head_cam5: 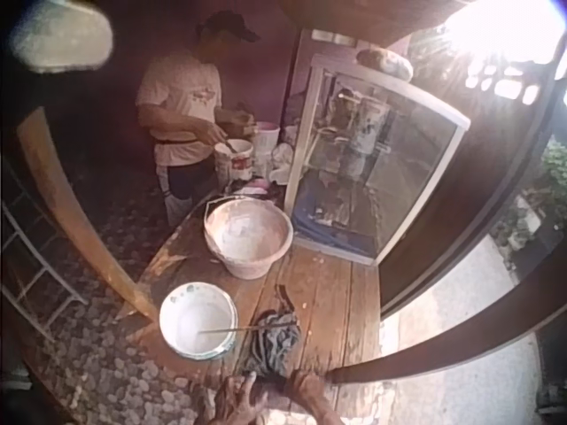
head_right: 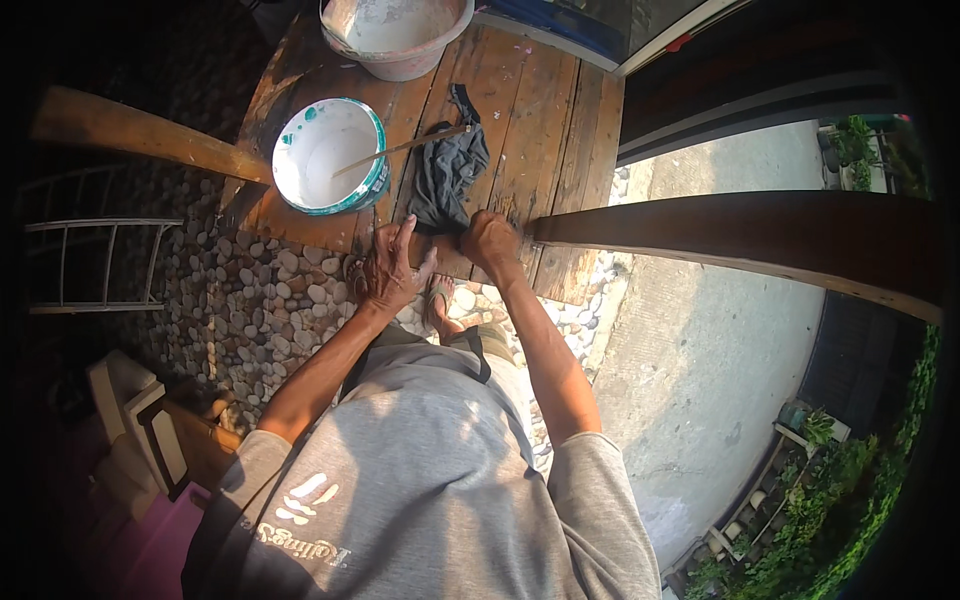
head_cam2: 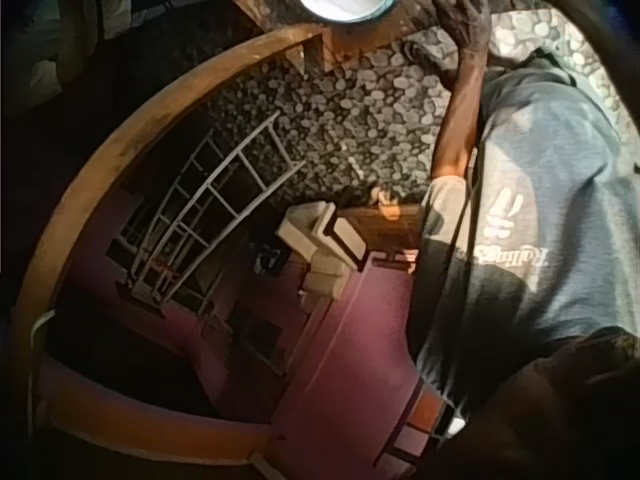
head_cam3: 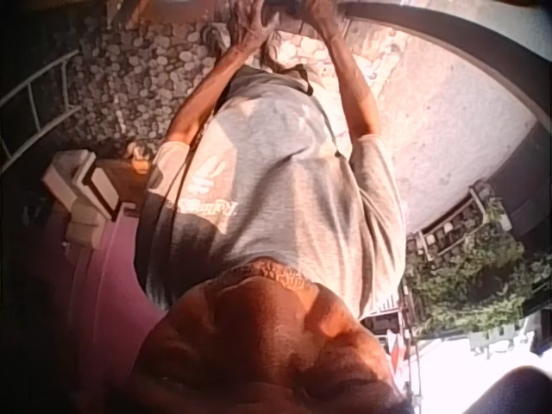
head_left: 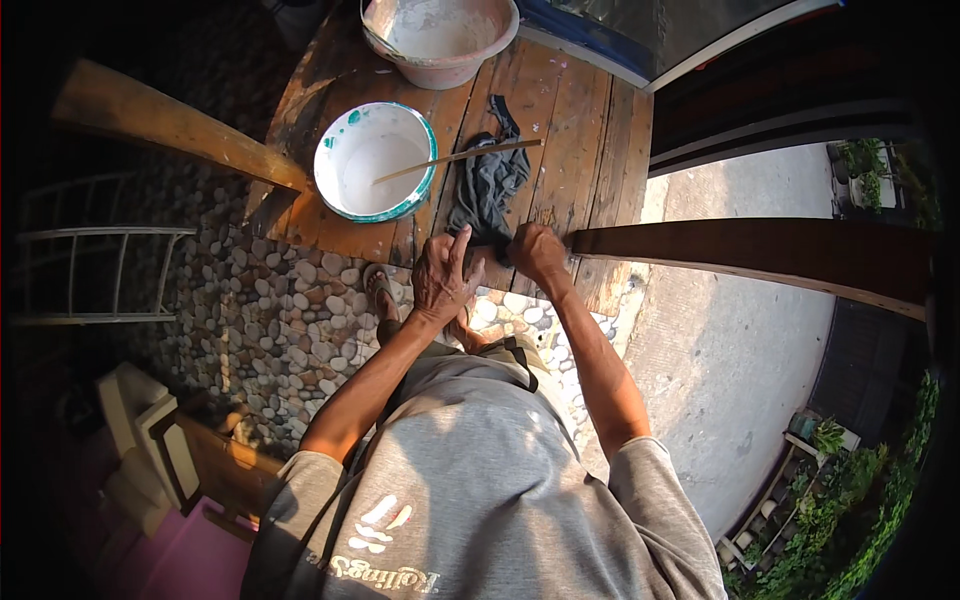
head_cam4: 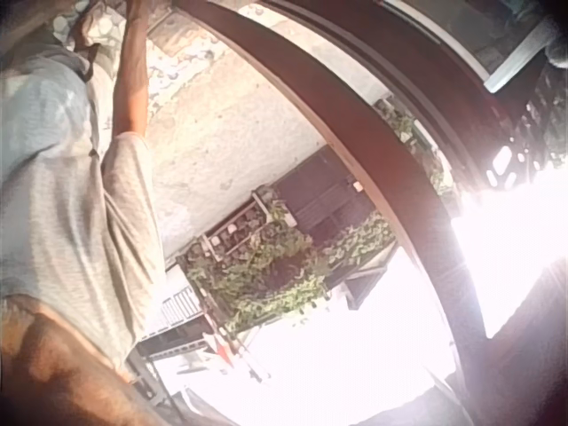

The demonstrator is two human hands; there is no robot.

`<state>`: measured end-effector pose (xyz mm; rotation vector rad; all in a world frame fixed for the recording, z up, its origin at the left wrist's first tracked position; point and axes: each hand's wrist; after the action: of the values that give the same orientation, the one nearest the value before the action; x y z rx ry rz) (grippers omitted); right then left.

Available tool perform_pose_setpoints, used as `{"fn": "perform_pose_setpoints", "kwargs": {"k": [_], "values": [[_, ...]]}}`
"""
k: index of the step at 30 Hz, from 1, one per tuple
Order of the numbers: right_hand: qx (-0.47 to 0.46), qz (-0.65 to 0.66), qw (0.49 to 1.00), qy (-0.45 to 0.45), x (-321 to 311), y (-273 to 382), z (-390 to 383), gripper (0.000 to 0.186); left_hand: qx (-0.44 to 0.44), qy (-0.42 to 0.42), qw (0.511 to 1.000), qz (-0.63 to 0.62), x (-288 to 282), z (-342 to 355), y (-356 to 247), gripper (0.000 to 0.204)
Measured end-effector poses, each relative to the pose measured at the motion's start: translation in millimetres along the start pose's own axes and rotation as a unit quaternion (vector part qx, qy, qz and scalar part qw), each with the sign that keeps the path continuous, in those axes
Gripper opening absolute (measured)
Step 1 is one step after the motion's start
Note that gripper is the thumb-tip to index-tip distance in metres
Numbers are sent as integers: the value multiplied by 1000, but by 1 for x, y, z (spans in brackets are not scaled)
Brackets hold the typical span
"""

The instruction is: The person mixes white paint in a bucket using a wooden stick, stirring it thoroughly. They then use a spatula to scrape the sides and a brush to spread and mix the substance within the container, occasionally cleaning the tools against each other.

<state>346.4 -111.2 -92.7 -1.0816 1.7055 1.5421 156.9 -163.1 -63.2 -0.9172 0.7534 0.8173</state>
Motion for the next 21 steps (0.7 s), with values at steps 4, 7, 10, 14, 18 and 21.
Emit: {"fn": "perform_pose_setpoints", "kwargs": {"k": [4, 7, 10, 14, 18, 21], "values": [[11, 126, 990, -57, -30, 6, 8, 42, -115, 224, 966, -52, -75, 24, -13, 56], [-15, 280, 960, -2, -57, 42, 19, 56, -32, 388, 921, -21, -153, 63, -43, 43], [47, 464, 885, 19, -73, 100, 29, 66, 169, 324, 931, 11, -239, 106, -93, 42], [76, 535, 841, -11, -80, 132, 40, 82, 245, 119, 924, 267, -305, 125, -156, 21], [58, 569, 820, -29, -65, 149, 50, 74, 303, 200, 916, 169, -318, 129, -126, 18], [58, 559, 826, -39, -61, 157, 55, 68, 314, 210, 915, 140, -332, 128, -90, 16]]}}
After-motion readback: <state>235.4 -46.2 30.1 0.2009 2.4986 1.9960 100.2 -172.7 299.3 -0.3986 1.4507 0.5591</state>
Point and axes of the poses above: each hand's wrist, its own z-axis towards the middle knuckle, its own x-axis out of the palm, y = z × x, and after that the axes turned 10 degrees about z, right-handed
